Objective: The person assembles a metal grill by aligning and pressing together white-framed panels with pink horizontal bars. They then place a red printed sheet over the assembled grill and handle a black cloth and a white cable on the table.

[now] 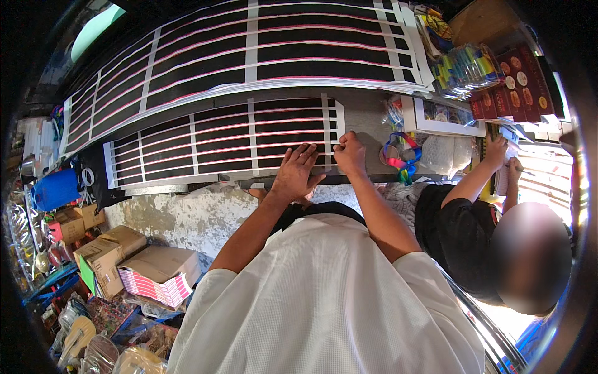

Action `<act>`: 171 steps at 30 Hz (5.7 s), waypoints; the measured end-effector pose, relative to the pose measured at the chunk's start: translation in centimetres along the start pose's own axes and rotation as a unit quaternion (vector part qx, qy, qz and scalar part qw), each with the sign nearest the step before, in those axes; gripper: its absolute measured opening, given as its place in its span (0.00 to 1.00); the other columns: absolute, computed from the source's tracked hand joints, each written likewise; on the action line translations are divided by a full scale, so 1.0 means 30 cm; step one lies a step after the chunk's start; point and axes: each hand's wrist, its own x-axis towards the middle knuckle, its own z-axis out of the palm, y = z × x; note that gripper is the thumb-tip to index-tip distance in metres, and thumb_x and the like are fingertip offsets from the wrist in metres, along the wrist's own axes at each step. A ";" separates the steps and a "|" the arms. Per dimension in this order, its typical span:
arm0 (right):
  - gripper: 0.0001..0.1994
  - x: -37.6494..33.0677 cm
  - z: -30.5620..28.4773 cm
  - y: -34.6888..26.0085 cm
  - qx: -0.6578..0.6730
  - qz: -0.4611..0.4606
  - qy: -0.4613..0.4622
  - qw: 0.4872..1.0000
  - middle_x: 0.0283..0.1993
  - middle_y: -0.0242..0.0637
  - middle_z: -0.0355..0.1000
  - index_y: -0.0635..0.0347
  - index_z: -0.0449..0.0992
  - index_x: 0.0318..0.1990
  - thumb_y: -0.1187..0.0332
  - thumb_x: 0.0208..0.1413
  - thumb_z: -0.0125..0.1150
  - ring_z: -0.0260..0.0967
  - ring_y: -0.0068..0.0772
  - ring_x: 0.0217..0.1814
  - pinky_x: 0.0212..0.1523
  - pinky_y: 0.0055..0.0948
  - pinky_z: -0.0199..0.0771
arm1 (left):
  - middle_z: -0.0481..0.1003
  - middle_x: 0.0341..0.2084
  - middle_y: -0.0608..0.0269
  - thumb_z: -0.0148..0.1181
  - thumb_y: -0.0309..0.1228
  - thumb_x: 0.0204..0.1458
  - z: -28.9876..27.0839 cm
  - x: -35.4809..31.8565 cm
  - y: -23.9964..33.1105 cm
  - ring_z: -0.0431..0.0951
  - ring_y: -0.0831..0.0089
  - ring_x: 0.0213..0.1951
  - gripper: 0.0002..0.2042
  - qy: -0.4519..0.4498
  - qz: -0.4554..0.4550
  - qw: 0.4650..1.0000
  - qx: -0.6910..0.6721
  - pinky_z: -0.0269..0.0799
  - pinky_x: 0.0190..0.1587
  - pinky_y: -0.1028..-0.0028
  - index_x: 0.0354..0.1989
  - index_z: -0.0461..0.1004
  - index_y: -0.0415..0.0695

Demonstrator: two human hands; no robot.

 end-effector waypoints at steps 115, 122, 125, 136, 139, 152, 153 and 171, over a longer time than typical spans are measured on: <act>0.16 0.003 -0.026 0.036 0.027 -0.094 0.030 0.995 0.50 0.53 0.75 0.58 0.75 0.53 0.75 0.59 0.71 0.79 0.61 0.50 0.48 0.56 0.79 | 0.73 0.66 0.42 0.67 0.37 0.63 -0.150 -0.162 -0.276 0.74 0.42 0.66 0.23 0.181 -0.191 0.960 0.100 0.73 0.66 0.47 0.65 0.80 0.41; 0.15 0.024 -0.003 -0.029 -0.047 -0.115 0.027 0.992 0.53 0.51 0.74 0.57 0.75 0.52 0.75 0.58 0.70 0.75 0.61 0.57 0.54 0.57 0.77 | 0.66 0.77 0.48 0.59 0.36 0.67 -0.167 -0.203 -0.381 0.65 0.48 0.78 0.24 0.086 -0.226 0.965 0.101 0.60 0.77 0.45 0.70 0.77 0.43; 0.14 0.022 -0.002 -0.047 -0.065 -0.104 0.017 0.992 0.53 0.52 0.73 0.58 0.74 0.51 0.75 0.58 0.68 0.74 0.63 0.58 0.55 0.58 0.77 | 0.65 0.78 0.51 0.58 0.37 0.68 -0.158 -0.199 -0.372 0.65 0.50 0.78 0.26 0.082 -0.234 0.962 0.111 0.59 0.77 0.41 0.74 0.73 0.44; 0.12 0.032 -0.001 -0.073 -0.105 -0.100 0.019 0.989 0.50 0.50 0.73 0.61 0.74 0.48 0.79 0.57 0.63 0.75 0.61 0.54 0.53 0.55 0.78 | 0.62 0.80 0.53 0.59 0.36 0.67 -0.168 -0.196 -0.355 0.62 0.49 0.79 0.27 0.056 -0.261 0.959 0.093 0.56 0.77 0.35 0.75 0.72 0.46; 0.15 0.028 0.005 -0.072 -0.059 -0.078 0.006 0.995 0.54 0.53 0.72 0.63 0.74 0.50 0.78 0.56 0.68 0.75 0.63 0.55 0.55 0.57 0.77 | 0.62 0.80 0.54 0.59 0.35 0.66 -0.172 -0.194 -0.353 0.62 0.49 0.80 0.28 0.050 -0.265 0.959 0.088 0.55 0.77 0.35 0.75 0.71 0.46; 0.13 0.035 0.031 -0.086 -0.088 -0.063 0.028 0.994 0.47 0.50 0.75 0.62 0.73 0.47 0.81 0.54 0.63 0.76 0.60 0.51 0.52 0.53 0.78 | 0.59 0.82 0.56 0.59 0.33 0.66 -0.161 -0.202 -0.354 0.60 0.49 0.81 0.29 0.063 -0.253 0.962 0.085 0.55 0.77 0.32 0.77 0.68 0.47; 0.13 0.039 0.038 -0.082 -0.084 -0.069 0.034 0.993 0.45 0.50 0.76 0.61 0.73 0.47 0.81 0.54 0.64 0.78 0.58 0.49 0.50 0.52 0.79 | 0.59 0.82 0.56 0.59 0.33 0.66 -0.161 -0.203 -0.354 0.60 0.49 0.81 0.29 0.062 -0.254 0.961 0.085 0.55 0.77 0.32 0.77 0.69 0.47; 0.08 0.077 0.055 -0.045 0.036 -0.014 0.078 0.996 0.35 0.48 0.82 0.62 0.80 0.41 0.78 0.52 0.66 0.85 0.49 0.40 0.43 0.42 0.83 | 0.58 0.82 0.59 0.56 0.35 0.68 -0.164 -0.198 -0.361 0.58 0.53 0.82 0.29 0.023 -0.280 0.956 0.086 0.47 0.78 0.28 0.78 0.67 0.49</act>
